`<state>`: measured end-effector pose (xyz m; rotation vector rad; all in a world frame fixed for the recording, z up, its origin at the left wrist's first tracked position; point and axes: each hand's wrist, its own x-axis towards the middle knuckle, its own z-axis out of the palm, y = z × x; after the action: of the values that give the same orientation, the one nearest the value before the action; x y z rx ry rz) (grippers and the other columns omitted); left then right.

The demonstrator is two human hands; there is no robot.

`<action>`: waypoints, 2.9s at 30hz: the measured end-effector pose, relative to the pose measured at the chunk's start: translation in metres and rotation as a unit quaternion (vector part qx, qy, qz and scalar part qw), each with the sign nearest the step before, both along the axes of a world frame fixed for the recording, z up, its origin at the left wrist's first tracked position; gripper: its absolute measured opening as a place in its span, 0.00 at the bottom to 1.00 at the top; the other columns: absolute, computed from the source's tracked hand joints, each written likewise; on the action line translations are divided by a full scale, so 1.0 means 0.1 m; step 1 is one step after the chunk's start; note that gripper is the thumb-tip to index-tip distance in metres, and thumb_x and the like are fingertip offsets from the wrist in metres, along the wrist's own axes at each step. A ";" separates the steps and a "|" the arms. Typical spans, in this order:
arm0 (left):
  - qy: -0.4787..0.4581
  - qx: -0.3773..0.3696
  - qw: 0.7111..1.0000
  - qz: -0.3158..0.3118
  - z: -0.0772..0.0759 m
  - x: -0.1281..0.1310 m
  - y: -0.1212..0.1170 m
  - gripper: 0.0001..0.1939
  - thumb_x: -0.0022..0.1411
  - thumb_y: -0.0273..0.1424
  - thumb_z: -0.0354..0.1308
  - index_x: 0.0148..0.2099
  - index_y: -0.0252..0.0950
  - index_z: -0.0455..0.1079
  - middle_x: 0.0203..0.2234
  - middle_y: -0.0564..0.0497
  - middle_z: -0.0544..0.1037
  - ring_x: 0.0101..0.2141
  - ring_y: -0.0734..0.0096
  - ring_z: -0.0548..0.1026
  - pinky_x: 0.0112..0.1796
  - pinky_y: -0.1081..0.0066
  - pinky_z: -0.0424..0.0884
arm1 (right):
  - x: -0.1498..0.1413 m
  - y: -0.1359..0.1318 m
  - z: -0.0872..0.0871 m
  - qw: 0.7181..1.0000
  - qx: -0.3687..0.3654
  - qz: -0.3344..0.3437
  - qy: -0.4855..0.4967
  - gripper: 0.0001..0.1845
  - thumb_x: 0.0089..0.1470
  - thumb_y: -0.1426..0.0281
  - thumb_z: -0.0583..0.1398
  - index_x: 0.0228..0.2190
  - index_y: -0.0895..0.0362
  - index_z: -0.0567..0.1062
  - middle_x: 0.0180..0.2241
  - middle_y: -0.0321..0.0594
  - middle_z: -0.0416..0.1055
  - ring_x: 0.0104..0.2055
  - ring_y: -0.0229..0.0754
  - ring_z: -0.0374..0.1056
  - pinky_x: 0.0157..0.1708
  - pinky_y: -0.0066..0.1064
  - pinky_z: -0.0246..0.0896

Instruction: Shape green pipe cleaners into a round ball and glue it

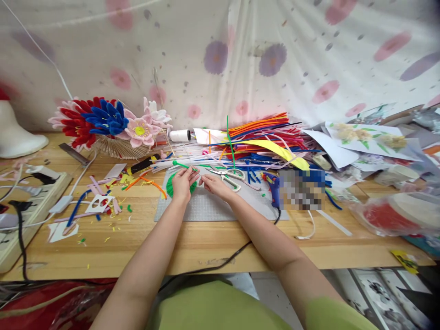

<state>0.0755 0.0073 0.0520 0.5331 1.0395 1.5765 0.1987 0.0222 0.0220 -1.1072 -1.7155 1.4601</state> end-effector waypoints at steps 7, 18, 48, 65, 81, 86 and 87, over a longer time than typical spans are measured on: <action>0.018 0.009 1.000 0.007 -0.10 -0.02 0.01 0.06 0.47 0.30 0.63 0.28 0.32 0.71 0.25 0.51 0.76 0.30 0.73 0.76 0.34 0.72 0.72 | -0.05 -0.02 0.05 1.000 0.018 -0.020 -0.016 0.12 0.55 0.61 0.48 0.28 0.57 0.64 0.16 0.27 0.54 0.18 0.30 0.49 0.21 0.23 0.44; 0.061 0.005 0.998 0.020 -0.09 0.04 0.03 0.08 0.43 0.31 0.65 0.26 0.33 0.70 0.20 0.54 0.74 0.24 0.74 0.74 0.26 0.77 0.68 | -0.11 0.04 0.04 0.994 0.075 -0.053 -0.064 0.16 0.56 0.62 0.47 0.21 0.57 0.63 0.20 0.30 0.56 0.23 0.32 0.53 0.26 0.25 0.48; -0.001 0.006 0.996 -0.088 0.06 -0.11 0.10 0.08 0.43 0.26 0.65 0.28 0.32 0.70 0.20 0.54 0.73 0.23 0.78 0.72 0.28 0.76 0.68 | 0.09 -0.12 0.23 0.984 -0.101 0.062 0.130 0.11 0.53 0.63 0.52 0.37 0.55 0.64 0.15 0.23 0.48 0.15 0.28 0.37 0.15 0.21 0.30; 0.040 0.018 0.997 0.059 0.11 0.07 0.20 0.07 0.42 0.27 0.64 0.26 0.31 0.69 0.18 0.54 0.72 0.21 0.78 0.71 0.27 0.75 0.69 | -0.15 -0.07 0.16 0.989 0.063 -0.126 0.048 0.06 0.51 0.68 0.50 0.29 0.56 0.65 0.17 0.28 0.53 0.19 0.31 0.52 0.22 0.24 0.47; 0.080 0.028 0.996 0.028 0.11 0.03 0.23 0.09 0.39 0.27 0.64 0.26 0.30 0.69 0.18 0.55 0.72 0.21 0.78 0.71 0.28 0.73 0.71 | -0.16 -0.16 0.13 0.964 0.171 -0.170 -0.110 0.11 0.55 0.67 0.47 0.33 0.54 0.68 0.25 0.33 0.65 0.26 0.35 0.59 0.30 0.27 0.52; 0.097 0.029 0.991 -0.083 0.15 -0.06 0.19 0.14 0.35 0.29 0.68 0.27 0.29 0.71 0.19 0.53 0.73 0.25 0.74 0.74 0.33 0.70 0.72 | -0.13 -0.04 0.07 0.981 0.136 -0.132 -0.039 0.10 0.54 0.66 0.47 0.30 0.55 0.65 0.18 0.30 0.58 0.22 0.34 0.56 0.26 0.25 0.50; 0.099 0.031 0.991 -0.086 0.16 -0.07 0.19 0.14 0.35 0.29 0.68 0.27 0.30 0.71 0.20 0.53 0.73 0.26 0.74 0.74 0.34 0.69 0.72 | -0.13 -0.03 0.07 0.983 0.134 -0.124 -0.030 0.09 0.54 0.66 0.47 0.29 0.55 0.65 0.18 0.29 0.57 0.21 0.34 0.55 0.25 0.25 0.50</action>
<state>0.0686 0.0260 0.0679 0.8141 1.0652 1.4270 0.1854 0.0197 0.0288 -1.1783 -1.6867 1.0206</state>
